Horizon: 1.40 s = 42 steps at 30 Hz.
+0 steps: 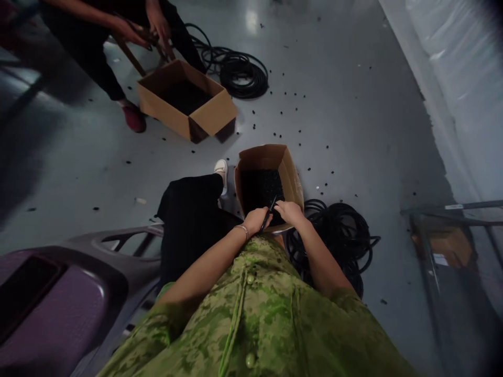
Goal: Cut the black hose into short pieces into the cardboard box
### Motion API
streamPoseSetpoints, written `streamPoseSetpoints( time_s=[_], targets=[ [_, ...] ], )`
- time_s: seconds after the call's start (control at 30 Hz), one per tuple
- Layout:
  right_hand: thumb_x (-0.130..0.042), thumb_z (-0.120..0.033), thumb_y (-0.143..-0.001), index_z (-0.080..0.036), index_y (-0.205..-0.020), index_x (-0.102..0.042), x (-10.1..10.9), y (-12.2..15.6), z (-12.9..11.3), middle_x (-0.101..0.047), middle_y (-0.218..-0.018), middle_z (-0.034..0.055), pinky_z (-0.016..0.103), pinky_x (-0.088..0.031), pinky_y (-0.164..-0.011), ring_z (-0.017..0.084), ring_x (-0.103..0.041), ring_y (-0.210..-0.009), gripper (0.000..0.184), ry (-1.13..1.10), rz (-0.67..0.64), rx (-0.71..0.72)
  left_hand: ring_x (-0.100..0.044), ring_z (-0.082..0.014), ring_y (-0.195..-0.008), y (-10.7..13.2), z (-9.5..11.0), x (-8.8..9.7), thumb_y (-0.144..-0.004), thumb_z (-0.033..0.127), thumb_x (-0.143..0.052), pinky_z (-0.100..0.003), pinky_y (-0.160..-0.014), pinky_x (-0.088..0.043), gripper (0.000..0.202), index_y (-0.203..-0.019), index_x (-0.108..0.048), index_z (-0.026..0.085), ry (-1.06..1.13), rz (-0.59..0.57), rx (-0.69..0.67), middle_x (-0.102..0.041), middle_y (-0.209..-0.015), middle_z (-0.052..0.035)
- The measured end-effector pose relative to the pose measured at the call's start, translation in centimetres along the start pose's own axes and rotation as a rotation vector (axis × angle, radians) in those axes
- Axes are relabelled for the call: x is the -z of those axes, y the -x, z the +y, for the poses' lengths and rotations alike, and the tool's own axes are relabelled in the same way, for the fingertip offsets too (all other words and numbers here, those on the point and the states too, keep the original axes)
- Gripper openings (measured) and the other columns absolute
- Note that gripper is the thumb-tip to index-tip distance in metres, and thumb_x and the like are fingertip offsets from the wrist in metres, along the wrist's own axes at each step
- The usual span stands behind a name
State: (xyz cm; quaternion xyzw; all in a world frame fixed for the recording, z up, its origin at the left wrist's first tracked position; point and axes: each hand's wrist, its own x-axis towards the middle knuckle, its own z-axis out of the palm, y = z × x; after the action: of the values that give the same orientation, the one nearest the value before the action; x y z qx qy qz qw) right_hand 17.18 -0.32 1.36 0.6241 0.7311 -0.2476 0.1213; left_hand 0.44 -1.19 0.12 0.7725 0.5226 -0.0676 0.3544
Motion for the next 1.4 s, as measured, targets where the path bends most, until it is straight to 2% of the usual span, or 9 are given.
streamPoseSetpoints(
  time_s=[0.23, 0.33, 0.5, 0.63, 0.8, 0.93, 1.07, 1.17, 1.4],
  targets=[
    [-0.038, -0.041, -0.104, -0.020, -0.119, -0.065, 0.4, -0.8, -0.5, -0.073, -0.112, 0.0146, 0.028, -0.044, -0.082, 0.025, -0.067, -0.107, 0.037, 0.077, -0.013, -0.005, -0.073, -0.0218, -0.087, 0.0, 0.0, 0.1, -0.096, 0.033, -0.044, -0.027, -0.075, -0.051, 0.031, -0.102, -0.068, 0.015, 0.055, 0.017, 0.002, -0.075, -0.091, -0.0112],
    [-0.037, -0.040, -0.105, -0.018, -0.117, -0.065, 0.2, -1.2, -0.8, -0.074, -0.110, 0.0160, 0.029, -0.044, -0.080, 0.026, -0.068, -0.105, 0.037, 0.089, -0.001, -0.039, -0.072, -0.0244, -0.092, 0.1, 0.2, 0.4, -0.095, 0.032, -0.044, -0.029, -0.078, -0.052, 0.033, -0.100, -0.070, 0.013, 0.000, 0.030, 0.007, -0.075, -0.094, -0.0143],
    [-0.036, -0.039, -0.105, -0.019, -0.120, -0.064, -0.1, -1.6, -1.0, -0.074, -0.109, 0.0158, 0.029, -0.045, -0.078, 0.026, -0.069, -0.103, 0.037, 0.079, 0.022, -0.087, -0.072, -0.0271, -0.095, 0.0, 0.4, 0.6, -0.095, 0.032, -0.044, -0.030, -0.078, -0.052, 0.035, -0.107, -0.068, 0.011, 0.008, 0.048, 0.028, -0.074, -0.102, -0.0180],
    [-0.039, -0.040, -0.104, -0.019, -0.119, -0.065, 0.2, -1.4, -0.8, -0.073, -0.112, 0.0163, 0.030, -0.046, -0.082, 0.027, -0.068, -0.106, 0.036, 0.128, -0.040, -0.015, -0.073, -0.0259, -0.092, -0.3, 0.0, 0.3, -0.095, 0.035, -0.043, -0.029, -0.073, -0.052, 0.036, -0.104, -0.070, 0.013, 0.045, -0.018, 0.050, -0.075, -0.097, -0.0156],
    [-0.040, -0.039, -0.104, -0.017, -0.118, -0.066, 0.6, -1.2, -0.8, -0.073, -0.113, 0.0174, 0.030, -0.046, -0.084, 0.027, -0.068, -0.109, 0.036, 0.172, -0.089, 0.062, -0.072, -0.0211, -0.080, -0.6, -0.5, 0.1, -0.093, 0.031, -0.045, -0.026, -0.069, -0.051, 0.032, -0.094, -0.073, 0.015, 0.121, -0.063, 0.032, -0.075, -0.084, -0.0106],
    [-0.039, -0.040, -0.104, -0.016, -0.119, -0.064, 0.1, -1.6, -1.3, -0.072, -0.112, 0.0176, 0.030, -0.046, -0.085, 0.026, -0.068, -0.108, 0.038, 0.159, -0.087, -0.006, -0.071, -0.0221, -0.085, -0.3, -0.6, 0.7, -0.092, 0.029, -0.045, -0.026, -0.073, -0.050, 0.034, -0.086, -0.074, 0.013, 0.065, -0.057, -0.003, -0.075, -0.086, -0.0120],
    [-0.032, -0.040, -0.106, -0.017, -0.123, -0.061, -0.8, -1.7, -1.9, -0.072, -0.114, 0.0161, 0.029, -0.047, -0.082, 0.025, -0.068, -0.107, 0.041, 0.100, -0.051, -0.121, -0.071, -0.0244, -0.091, 0.2, -0.2, 1.1, -0.093, 0.029, -0.045, -0.028, -0.077, -0.050, 0.034, -0.095, -0.074, 0.011, 0.009, 0.001, -0.012, -0.074, -0.097, -0.0156],
    [-0.028, -0.039, -0.106, -0.018, -0.125, -0.060, -1.0, -1.4, -2.1, -0.071, -0.117, 0.0151, 0.029, -0.047, -0.080, 0.024, -0.068, -0.108, 0.042, 0.079, -0.028, -0.172, -0.071, -0.0244, -0.090, 0.2, -0.1, 1.1, -0.093, 0.030, -0.046, -0.028, -0.076, -0.050, 0.033, -0.099, -0.073, 0.011, 0.007, 0.020, 0.003, -0.074, -0.097, -0.0156],
    [-0.037, -0.044, -0.104, -0.018, -0.121, -0.062, 0.7, -0.7, -0.5, -0.072, -0.116, 0.0154, 0.029, -0.045, -0.088, 0.025, -0.066, -0.112, 0.040, 0.187, -0.138, 0.049, -0.070, -0.0182, -0.075, -0.5, -0.9, 0.4, -0.092, 0.033, -0.049, -0.023, -0.066, -0.048, 0.029, -0.093, -0.071, 0.014, 0.224, -0.088, -0.014, -0.074, -0.079, -0.0074]
  ],
)
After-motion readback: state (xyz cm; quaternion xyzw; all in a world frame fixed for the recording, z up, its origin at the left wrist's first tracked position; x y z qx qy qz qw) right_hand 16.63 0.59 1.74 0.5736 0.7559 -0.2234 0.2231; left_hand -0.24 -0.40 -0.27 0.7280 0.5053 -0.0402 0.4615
